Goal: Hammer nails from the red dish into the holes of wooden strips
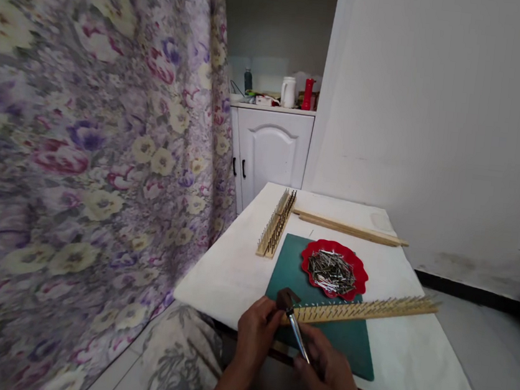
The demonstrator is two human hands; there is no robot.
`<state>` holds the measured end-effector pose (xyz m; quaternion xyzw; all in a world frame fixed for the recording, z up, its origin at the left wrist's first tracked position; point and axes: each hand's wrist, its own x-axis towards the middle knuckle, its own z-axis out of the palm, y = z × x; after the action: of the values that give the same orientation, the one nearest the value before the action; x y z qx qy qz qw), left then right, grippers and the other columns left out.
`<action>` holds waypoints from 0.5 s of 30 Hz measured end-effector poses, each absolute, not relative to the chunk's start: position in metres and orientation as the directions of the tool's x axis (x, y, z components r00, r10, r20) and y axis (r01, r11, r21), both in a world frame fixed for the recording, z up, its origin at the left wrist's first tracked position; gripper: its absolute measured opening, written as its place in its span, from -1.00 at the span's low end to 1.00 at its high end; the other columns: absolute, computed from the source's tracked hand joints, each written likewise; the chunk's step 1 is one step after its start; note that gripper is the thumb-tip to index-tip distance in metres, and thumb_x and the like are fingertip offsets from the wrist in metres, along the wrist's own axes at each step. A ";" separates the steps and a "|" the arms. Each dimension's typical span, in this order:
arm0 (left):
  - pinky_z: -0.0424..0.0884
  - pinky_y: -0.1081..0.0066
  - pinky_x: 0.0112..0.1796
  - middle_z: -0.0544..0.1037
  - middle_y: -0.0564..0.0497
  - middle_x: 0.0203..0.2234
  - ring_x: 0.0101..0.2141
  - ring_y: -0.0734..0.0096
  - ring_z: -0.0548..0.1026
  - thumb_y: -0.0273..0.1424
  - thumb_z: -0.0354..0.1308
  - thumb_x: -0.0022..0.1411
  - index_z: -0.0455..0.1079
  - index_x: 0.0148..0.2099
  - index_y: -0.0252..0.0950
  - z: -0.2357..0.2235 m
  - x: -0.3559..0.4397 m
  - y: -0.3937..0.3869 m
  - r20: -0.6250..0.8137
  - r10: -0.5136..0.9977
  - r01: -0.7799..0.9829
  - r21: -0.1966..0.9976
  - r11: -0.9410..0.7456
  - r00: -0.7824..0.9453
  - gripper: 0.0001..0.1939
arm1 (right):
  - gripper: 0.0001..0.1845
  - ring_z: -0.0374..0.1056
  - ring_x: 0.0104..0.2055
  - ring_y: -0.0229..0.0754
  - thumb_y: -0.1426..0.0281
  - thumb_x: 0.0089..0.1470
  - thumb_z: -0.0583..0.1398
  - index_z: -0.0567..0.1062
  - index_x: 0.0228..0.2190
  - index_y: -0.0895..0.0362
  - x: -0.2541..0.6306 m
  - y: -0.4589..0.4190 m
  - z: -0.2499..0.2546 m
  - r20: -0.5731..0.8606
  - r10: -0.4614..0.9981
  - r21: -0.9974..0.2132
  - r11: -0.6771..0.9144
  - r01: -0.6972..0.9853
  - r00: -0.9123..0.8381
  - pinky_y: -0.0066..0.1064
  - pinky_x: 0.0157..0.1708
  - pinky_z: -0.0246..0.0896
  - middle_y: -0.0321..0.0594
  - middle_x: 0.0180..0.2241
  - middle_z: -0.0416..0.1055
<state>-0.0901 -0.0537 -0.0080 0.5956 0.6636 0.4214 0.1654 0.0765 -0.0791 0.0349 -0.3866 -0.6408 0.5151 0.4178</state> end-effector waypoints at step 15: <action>0.31 0.46 -0.36 0.46 0.03 -0.45 -0.38 0.38 0.44 -0.39 0.01 0.18 0.45 -0.35 -0.24 -0.001 -0.091 -0.056 0.271 0.945 0.659 0.747 -0.087 -0.182 -0.82 | -0.56 0.15 -0.73 -0.33 0.16 -0.03 0.24 0.45 -0.10 0.05 0.092 -0.094 0.030 -0.035 0.985 -0.989 -0.058 -0.134 -0.171 -0.53 -0.73 0.09 -0.40 -0.61 0.38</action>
<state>-0.0913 -0.0558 -0.0007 0.6147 0.6522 0.4071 0.1760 0.0915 -0.0938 0.0305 -0.4317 -0.4927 0.5855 0.4775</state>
